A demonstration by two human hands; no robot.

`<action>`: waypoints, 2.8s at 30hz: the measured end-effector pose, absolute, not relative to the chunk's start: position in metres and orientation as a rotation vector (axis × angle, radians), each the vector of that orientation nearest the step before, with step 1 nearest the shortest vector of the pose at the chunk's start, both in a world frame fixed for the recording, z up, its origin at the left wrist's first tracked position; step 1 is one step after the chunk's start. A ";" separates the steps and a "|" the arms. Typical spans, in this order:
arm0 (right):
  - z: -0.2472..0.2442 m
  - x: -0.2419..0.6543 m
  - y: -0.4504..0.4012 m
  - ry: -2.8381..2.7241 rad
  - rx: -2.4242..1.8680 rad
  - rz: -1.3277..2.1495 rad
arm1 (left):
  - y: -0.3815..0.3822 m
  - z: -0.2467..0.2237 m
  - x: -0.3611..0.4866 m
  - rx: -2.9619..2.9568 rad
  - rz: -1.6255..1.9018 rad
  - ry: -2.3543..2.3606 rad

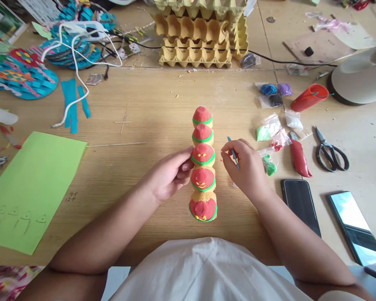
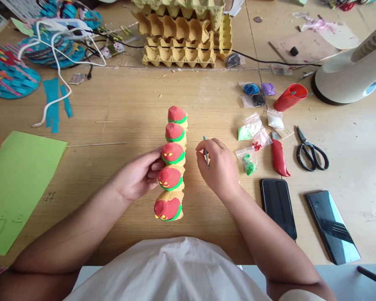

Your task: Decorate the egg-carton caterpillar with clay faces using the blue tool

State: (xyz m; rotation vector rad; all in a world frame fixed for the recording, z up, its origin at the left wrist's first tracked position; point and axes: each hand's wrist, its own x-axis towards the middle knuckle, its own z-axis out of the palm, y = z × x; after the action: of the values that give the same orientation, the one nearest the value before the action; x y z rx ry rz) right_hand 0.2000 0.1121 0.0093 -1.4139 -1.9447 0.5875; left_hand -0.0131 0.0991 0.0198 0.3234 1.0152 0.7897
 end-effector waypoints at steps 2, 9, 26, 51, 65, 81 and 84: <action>0.007 0.201 0.113 -2.000 -1.422 0.543 | 0.099 0.020 -0.013 0.321 0.791 1.018; 0.007 0.203 0.115 -1.893 -1.425 0.614 | 0.100 0.020 -0.013 0.323 0.790 1.027; 0.010 0.207 0.118 -1.124 -1.028 1.426 | 0.098 0.019 -0.014 0.323 0.780 0.994; 0.024 0.197 0.108 -1.443 -0.918 1.304 | 0.093 0.027 -0.010 0.363 0.715 0.965; 0.026 0.194 0.106 -1.403 -0.888 1.329 | 0.091 0.024 -0.010 0.418 0.703 0.964; 0.025 0.192 0.105 -1.343 -0.872 1.395 | 0.089 0.027 -0.008 0.472 0.691 0.950; 0.024 0.193 0.104 -1.330 -0.856 1.402 | 0.089 0.026 -0.008 0.470 0.699 0.951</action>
State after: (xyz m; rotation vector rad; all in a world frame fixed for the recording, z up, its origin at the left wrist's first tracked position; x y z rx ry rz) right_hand 0.1926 0.1043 0.0241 -0.8558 -1.3303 1.4018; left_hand -0.0081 0.0894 0.0264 0.4700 0.9513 0.6995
